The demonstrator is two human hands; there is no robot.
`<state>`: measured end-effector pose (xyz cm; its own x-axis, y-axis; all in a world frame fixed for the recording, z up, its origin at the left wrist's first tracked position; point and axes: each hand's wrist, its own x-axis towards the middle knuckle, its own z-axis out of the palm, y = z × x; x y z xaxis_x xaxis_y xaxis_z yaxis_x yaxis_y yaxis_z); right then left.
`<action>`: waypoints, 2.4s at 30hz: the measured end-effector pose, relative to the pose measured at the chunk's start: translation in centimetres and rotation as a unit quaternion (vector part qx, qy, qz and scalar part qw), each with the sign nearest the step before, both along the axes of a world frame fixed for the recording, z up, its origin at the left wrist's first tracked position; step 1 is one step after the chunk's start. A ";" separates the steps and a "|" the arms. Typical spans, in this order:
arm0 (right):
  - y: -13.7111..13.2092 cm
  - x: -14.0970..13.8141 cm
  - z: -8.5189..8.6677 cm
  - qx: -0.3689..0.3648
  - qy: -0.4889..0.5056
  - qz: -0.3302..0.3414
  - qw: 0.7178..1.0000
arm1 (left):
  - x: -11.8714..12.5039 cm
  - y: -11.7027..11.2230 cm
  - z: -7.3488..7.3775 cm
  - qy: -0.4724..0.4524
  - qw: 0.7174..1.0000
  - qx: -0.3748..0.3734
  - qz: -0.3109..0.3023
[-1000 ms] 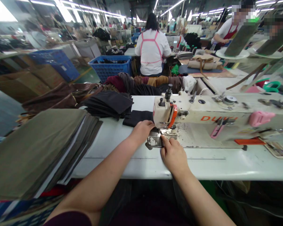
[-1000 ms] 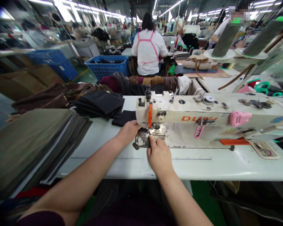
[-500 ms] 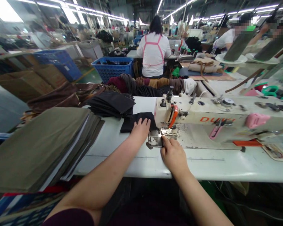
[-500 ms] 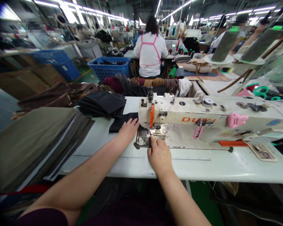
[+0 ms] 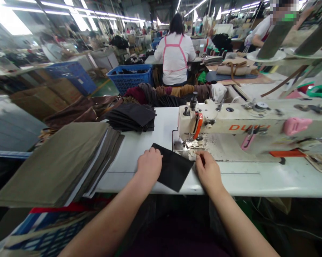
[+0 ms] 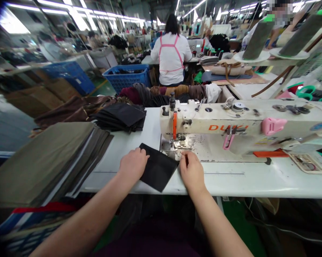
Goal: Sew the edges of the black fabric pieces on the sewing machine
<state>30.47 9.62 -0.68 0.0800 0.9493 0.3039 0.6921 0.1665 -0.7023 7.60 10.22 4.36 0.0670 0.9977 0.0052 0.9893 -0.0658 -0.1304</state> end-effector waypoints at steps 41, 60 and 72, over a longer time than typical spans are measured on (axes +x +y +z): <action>-2.9 -0.6 2.2 -0.163 -0.095 0.094 0.978 | -7.2 -2.1 -3.5 -0.049 0.994 0.039 -0.093; -2.3 0.2 1.1 -0.155 -0.036 0.085 0.984 | -7.1 -0.7 -4.6 -0.060 0.990 -0.006 -0.124; -4.4 -1.5 1.6 0.009 -0.172 0.173 0.970 | -0.5 -0.5 -2.5 -0.154 0.943 0.067 -0.289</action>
<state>29.00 5.22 0.89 -0.3504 0.8959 0.2729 0.7856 0.4398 -0.4352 7.13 9.73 1.89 0.5741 0.7841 0.2359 0.7855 -0.6087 0.1116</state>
